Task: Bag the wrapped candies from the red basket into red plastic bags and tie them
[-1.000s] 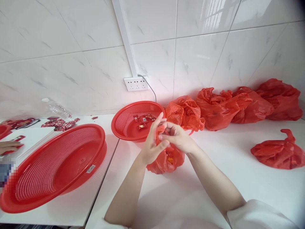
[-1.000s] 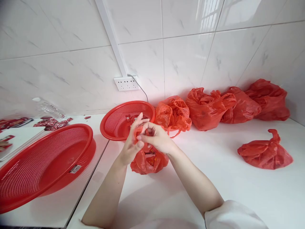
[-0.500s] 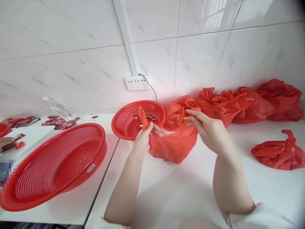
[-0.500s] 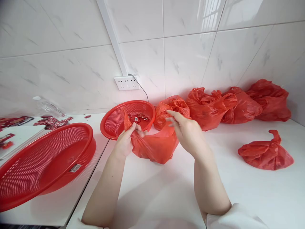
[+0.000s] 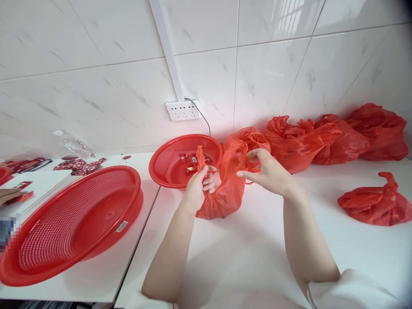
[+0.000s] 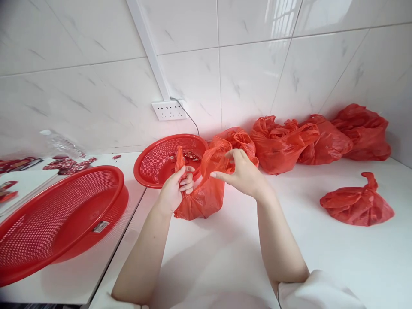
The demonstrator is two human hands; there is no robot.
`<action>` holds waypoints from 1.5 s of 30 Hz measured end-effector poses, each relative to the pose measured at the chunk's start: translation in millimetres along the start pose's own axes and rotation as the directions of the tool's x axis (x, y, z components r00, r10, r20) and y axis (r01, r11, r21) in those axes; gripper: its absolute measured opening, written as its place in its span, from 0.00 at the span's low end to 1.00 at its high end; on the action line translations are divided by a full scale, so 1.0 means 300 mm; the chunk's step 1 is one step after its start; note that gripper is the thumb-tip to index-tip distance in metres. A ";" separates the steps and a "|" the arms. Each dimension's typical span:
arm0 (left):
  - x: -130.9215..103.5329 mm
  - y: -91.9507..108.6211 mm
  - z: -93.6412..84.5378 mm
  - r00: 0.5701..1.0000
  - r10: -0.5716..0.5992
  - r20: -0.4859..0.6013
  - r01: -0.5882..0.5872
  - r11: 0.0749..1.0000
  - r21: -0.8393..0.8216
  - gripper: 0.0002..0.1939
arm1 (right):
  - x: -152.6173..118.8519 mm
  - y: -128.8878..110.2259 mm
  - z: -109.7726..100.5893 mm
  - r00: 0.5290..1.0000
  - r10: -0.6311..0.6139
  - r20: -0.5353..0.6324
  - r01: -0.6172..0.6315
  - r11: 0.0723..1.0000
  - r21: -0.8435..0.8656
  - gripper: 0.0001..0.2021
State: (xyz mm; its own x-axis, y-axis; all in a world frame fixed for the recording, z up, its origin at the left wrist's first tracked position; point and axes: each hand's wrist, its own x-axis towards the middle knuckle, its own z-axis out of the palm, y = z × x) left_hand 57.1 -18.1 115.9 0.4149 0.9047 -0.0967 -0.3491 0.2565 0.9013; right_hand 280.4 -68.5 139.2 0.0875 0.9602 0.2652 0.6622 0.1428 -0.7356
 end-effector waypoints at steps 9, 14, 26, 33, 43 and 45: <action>0.022 -0.004 -0.015 0.999 -0.023 -0.025 0.021 0.998 -0.065 0.11 | 0.108 0.069 0.191 0.855 -0.124 0.503 -0.167 0.852 0.495 0.21; 0.019 0.020 -0.038 0.996 0.040 -0.076 -0.036 0.998 0.048 0.12 | 0.101 0.043 0.205 0.948 -0.060 0.314 -0.105 0.869 0.484 0.14; -0.056 0.011 0.013 0.937 0.164 0.309 -0.329 0.711 0.621 0.09 | -0.002 -0.109 0.135 0.785 -0.595 0.171 0.489 0.765 0.418 0.11; -0.081 0.031 0.007 0.975 -0.089 0.201 -0.045 0.815 0.577 0.21 | 0.030 -0.063 0.095 0.855 -0.483 0.190 0.450 0.872 0.196 0.21; -0.067 0.071 -0.030 0.966 -0.233 0.109 0.187 0.927 0.324 0.27 | 0.030 -0.022 0.056 0.989 -0.132 -0.070 0.147 0.933 0.328 0.15; -0.055 0.082 -0.049 0.971 -0.204 0.123 0.171 0.957 0.234 0.25 | 0.012 -0.029 0.034 0.978 -0.205 0.033 0.173 0.892 0.417 0.14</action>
State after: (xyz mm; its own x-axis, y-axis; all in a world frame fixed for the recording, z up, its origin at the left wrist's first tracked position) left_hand 29.4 -21.8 133.4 0.5777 0.7844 -0.2256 -0.0667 0.3209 0.9448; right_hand 267.2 -63.9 140.3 -0.0748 0.9179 0.3897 0.2960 0.3936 -0.8703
